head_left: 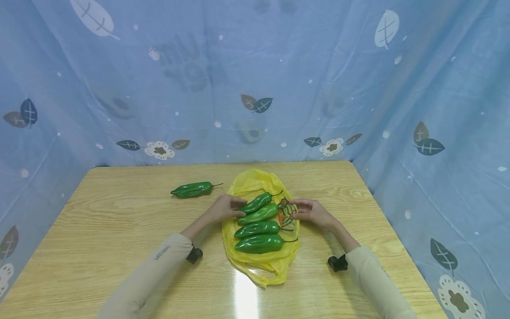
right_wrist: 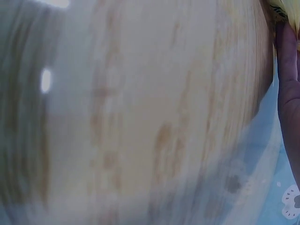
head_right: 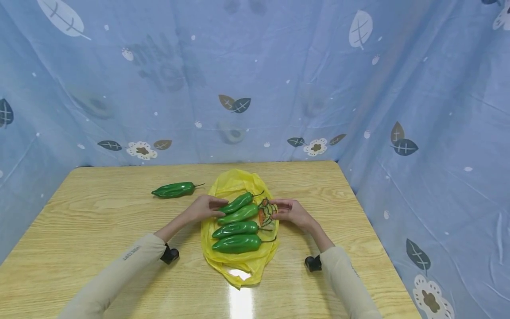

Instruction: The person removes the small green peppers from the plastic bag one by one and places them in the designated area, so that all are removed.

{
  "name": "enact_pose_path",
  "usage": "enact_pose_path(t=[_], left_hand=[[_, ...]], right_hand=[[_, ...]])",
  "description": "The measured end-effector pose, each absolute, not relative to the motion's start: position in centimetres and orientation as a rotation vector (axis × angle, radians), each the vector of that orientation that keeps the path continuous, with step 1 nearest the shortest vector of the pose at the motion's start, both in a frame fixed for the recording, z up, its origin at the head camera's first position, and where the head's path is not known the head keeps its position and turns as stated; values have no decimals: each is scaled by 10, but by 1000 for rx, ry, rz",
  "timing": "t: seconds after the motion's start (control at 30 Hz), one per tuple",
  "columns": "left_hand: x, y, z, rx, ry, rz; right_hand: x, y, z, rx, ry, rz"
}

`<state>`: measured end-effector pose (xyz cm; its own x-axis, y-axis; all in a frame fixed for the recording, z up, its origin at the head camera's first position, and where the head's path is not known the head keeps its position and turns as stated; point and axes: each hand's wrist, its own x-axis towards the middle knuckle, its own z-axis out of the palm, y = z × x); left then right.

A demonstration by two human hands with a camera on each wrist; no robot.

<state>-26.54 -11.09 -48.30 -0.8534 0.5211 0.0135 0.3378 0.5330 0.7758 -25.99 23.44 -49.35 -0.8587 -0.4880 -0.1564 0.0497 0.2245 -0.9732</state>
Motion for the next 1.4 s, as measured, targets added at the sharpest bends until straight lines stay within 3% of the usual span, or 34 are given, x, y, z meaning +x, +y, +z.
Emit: enact_pose_path(t=[0.7, 1.4], left_hand=[[-267, -87, -485, 528, 2558, 1309], [-272, -113, -469, 942, 2610, 1128]], right_hand=[[-259, 234, -492, -432, 2027, -1716], [-257, 234, -491, -438, 2034, -1706]])
